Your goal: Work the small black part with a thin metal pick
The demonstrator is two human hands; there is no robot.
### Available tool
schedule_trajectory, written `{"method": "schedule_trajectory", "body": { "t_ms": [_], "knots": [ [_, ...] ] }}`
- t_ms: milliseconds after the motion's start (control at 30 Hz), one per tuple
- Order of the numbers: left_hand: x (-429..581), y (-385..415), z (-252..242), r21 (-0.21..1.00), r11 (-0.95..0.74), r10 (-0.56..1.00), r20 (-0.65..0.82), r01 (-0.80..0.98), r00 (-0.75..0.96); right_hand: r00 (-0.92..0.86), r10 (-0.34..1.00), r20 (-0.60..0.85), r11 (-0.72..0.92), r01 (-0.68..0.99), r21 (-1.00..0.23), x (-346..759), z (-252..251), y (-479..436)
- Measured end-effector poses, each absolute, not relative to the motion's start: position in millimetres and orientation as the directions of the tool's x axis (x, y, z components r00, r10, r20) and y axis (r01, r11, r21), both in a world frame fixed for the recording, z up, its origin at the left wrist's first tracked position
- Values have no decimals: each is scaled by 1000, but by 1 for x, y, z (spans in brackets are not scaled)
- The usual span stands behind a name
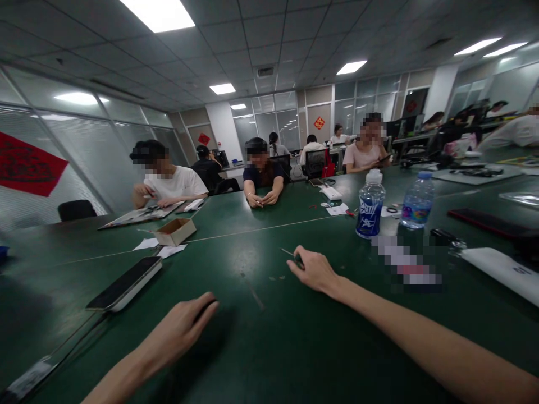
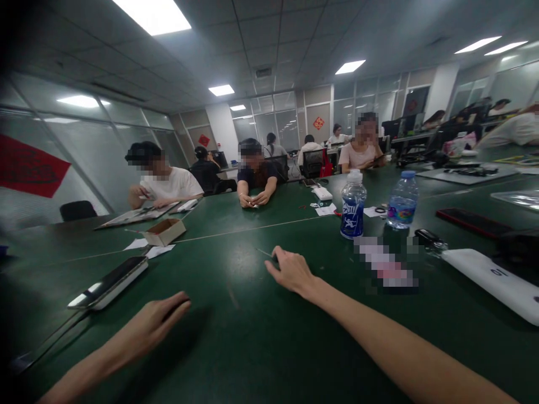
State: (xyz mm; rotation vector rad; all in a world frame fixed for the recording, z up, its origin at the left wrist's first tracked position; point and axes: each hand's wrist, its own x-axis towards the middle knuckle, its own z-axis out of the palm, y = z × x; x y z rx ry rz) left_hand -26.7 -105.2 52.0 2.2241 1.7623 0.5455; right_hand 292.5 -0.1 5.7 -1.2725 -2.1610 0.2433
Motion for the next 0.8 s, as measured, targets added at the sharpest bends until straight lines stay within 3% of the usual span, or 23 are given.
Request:
{"method": "schedule_trajectory", "body": {
  "t_ms": [67, 167, 267, 467, 633, 800],
  "knots": [
    [13, -60, 35, 494, -341, 938, 124, 800, 324, -316, 866, 389, 470, 782, -410, 309, 1, 9],
    [66, -3, 15, 565, -388, 922, 239, 729, 305, -339, 858, 386, 478, 802, -357, 313, -3, 13],
    [89, 29, 3, 658, -415, 908, 259, 628, 329, -388, 837, 387, 514, 800, -309, 307, -6, 15],
    [72, 50, -10, 897, -236, 934, 104, 373, 343, -470, 811, 347, 569, 771, -287, 302, -10, 22],
    [65, 56, -10, 948, -155, 915, 32, 278, 401, -511, 776, 369, 620, 725, -300, 299, -11, 25],
    [66, 54, -6, 923, -234, 907, 95, 305, 409, -512, 773, 375, 621, 729, -287, 299, -14, 26]
  ]
}}
